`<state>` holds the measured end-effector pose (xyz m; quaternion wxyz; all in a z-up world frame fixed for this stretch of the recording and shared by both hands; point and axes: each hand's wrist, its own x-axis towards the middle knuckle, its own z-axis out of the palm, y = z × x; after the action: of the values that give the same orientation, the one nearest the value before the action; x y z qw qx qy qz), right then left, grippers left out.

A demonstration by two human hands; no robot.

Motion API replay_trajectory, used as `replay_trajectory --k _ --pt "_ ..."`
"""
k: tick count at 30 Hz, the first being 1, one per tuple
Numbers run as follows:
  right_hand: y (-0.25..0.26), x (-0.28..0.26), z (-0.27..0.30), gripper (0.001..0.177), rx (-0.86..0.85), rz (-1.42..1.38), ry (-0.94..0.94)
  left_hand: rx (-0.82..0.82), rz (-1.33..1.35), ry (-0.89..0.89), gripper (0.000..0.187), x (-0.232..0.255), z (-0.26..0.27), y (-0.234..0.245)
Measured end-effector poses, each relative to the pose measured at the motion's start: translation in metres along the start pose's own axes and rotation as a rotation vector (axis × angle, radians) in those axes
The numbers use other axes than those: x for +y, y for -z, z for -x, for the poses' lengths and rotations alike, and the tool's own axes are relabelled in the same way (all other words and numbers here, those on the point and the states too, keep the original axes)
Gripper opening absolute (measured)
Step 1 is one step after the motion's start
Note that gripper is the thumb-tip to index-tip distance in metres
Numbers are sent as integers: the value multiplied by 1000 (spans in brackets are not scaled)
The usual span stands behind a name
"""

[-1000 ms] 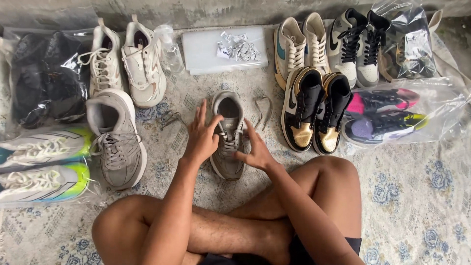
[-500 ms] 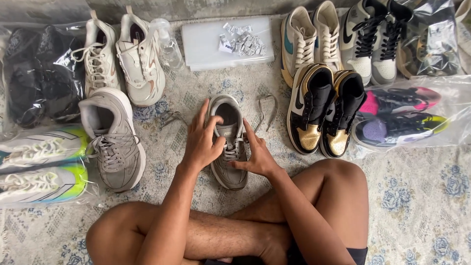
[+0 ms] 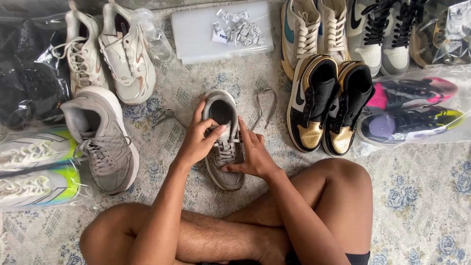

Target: Lacing a grey sneaker while sitting on a patterned rug surrounded by other shoes.

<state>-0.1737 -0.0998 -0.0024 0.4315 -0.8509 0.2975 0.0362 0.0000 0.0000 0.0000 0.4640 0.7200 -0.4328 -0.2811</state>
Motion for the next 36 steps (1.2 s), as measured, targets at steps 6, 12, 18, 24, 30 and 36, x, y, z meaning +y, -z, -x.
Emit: replay_trajectory --k 6,12,18,24,30,36 --pt "-6 27 2 107 228 -114 67 8 44 -40 22 4 1 6" --pt "-12 44 3 39 333 -45 148 36 -37 -100 23 -5 5 2" --pt "30 23 -6 6 297 -50 511 56 8 -125 21 -15 7 -5" --pt "79 -17 -42 11 93 54 591 17 44 -86 20 -7 8 -1" --pt "101 17 -94 28 123 33 467 -24 77 -69 28 -10 3 -1" --pt "48 47 -72 74 420 -24 471 -73 -483 -246 60 3 25 28"
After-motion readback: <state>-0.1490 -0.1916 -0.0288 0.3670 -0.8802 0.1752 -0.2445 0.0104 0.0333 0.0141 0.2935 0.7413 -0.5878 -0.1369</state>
